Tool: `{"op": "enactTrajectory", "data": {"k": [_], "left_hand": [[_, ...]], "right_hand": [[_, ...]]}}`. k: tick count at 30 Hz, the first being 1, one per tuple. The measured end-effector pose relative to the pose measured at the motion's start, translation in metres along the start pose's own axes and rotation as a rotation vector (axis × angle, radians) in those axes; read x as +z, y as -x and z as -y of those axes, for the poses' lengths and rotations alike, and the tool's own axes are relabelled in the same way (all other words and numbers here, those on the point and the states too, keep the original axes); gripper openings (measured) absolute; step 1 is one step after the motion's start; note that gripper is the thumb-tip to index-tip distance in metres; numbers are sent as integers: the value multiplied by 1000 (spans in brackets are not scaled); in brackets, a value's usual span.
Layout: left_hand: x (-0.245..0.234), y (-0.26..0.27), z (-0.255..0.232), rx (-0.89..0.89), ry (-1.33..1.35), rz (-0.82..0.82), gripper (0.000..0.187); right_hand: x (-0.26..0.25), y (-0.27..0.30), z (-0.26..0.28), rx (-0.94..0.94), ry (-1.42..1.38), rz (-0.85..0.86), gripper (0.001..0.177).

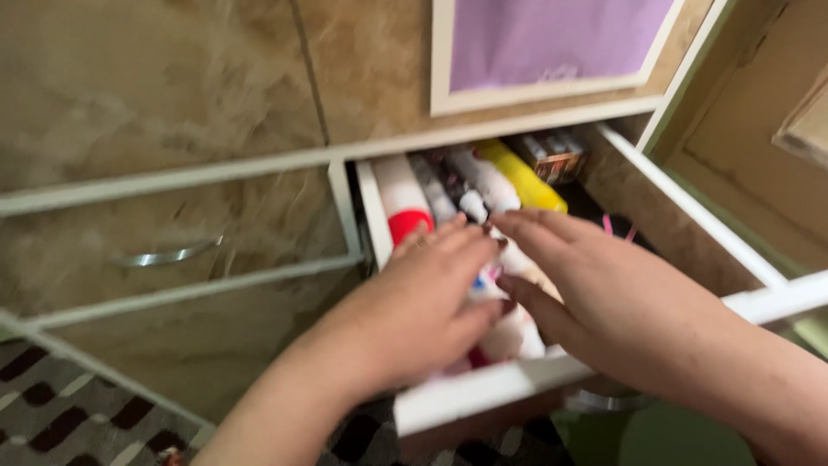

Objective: Picking up various cosmetic and personal care items from the floor and placing them into a drawer in a wooden cabinet.

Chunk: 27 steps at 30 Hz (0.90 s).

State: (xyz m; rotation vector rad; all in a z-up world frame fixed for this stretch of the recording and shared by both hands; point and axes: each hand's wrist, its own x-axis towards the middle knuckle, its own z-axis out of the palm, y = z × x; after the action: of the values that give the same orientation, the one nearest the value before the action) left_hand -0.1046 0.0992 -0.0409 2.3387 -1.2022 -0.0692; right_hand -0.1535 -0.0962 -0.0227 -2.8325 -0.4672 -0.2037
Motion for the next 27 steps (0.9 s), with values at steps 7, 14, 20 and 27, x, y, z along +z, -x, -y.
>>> {"op": "enactTrajectory", "data": {"k": [7,14,20,27], "left_hand": [[26,167,-22,-168,70,-393,49],[100,404,-1,-345,-58,-600,49],[214,577,81,-1056,182,-544,55],[346,635,170,-1603,503,-489,47]], "right_hand": [[67,98,127,-313,-17,-278,57],[198,166,250,-702,-152,-309,53],[373,168,278,-636,-330,63,52],[532,151,313,-284,-284,604,54]]}}
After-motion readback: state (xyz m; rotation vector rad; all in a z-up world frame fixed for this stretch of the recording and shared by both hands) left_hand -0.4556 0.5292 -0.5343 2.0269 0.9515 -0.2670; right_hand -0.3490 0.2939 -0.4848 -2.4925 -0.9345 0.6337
